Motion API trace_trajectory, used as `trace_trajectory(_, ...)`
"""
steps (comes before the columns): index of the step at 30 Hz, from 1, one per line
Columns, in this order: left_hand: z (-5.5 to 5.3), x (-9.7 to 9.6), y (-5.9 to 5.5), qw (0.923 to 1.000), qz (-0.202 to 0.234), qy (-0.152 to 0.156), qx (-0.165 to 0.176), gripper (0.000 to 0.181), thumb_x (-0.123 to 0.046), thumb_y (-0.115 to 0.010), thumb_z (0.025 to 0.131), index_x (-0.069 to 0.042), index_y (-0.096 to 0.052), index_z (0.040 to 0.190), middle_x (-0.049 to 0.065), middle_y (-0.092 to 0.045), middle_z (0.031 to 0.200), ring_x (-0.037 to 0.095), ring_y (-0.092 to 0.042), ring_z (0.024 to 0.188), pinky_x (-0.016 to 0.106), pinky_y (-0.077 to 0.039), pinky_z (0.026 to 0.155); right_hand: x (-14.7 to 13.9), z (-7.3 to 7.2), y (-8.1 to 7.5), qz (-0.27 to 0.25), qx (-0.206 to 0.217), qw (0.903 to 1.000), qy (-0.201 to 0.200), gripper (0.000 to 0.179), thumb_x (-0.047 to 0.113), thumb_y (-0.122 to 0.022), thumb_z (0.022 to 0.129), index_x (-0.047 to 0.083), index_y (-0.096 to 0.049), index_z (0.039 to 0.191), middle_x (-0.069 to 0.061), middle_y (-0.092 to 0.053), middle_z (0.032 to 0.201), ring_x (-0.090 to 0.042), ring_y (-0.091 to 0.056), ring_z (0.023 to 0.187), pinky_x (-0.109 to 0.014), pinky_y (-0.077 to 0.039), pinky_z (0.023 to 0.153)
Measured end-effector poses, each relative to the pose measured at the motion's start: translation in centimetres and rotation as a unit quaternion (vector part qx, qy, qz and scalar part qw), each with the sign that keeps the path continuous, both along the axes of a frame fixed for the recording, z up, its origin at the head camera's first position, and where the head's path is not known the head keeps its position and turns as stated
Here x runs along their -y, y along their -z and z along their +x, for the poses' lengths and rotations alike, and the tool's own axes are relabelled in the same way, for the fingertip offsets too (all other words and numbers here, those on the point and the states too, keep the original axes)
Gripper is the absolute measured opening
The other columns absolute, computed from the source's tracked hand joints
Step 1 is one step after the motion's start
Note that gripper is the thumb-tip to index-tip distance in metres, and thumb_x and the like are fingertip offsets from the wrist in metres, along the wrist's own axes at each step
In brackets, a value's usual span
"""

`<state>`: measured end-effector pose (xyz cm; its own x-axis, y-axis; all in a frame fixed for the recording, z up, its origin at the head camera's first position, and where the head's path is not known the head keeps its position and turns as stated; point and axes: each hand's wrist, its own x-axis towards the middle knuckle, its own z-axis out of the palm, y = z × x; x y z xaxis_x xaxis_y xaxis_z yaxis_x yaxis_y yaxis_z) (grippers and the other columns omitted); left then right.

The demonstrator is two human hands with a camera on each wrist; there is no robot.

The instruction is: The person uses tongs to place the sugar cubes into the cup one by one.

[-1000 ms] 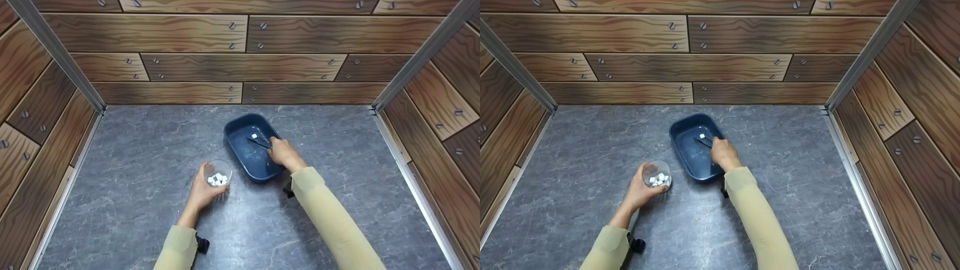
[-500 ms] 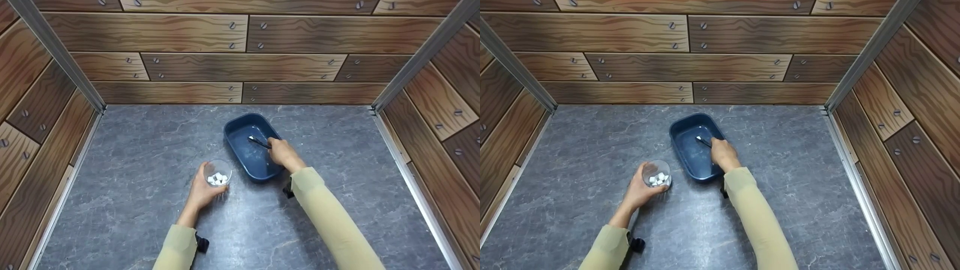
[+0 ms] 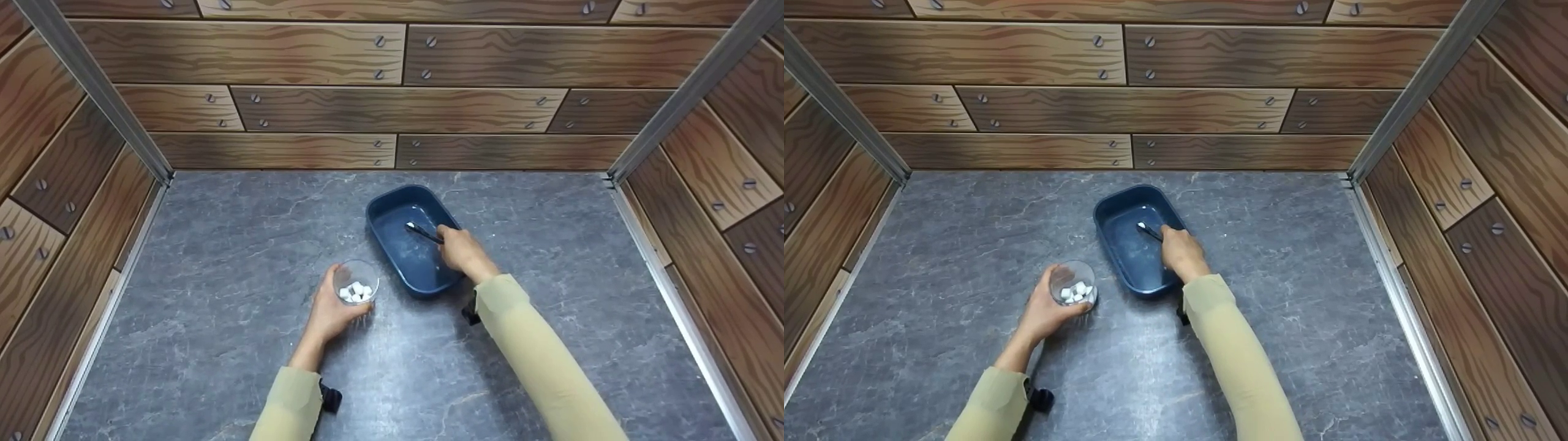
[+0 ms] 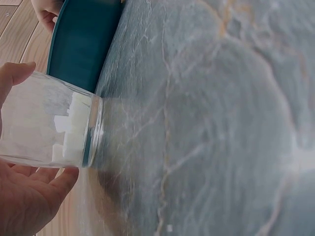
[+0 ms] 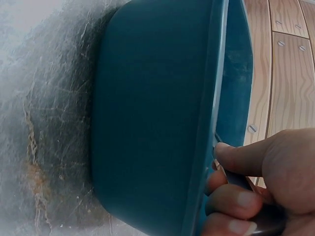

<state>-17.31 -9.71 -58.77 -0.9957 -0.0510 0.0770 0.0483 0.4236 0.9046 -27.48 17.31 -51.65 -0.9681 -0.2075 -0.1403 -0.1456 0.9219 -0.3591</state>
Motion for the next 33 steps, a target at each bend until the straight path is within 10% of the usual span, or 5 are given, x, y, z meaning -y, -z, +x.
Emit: trace_trajectory(33,-0.2,0.1,0.1,0.9998,0.006,0.009,-0.014,0.097,-0.021,-0.091,0.06,0.003,-0.041,0.14,0.024,-0.055,0.132,0.038,-0.052,0.12,0.049,-0.041,0.103,-0.4,2.7,-1.9,-0.065,0.019,0.9976,-0.015,0.014,0.01,-0.056,0.099,0.005,-0.058,0.112,-0.014,-0.067,0.097,-0.027,-0.058,0.078,-0.042,-0.048,0.068)
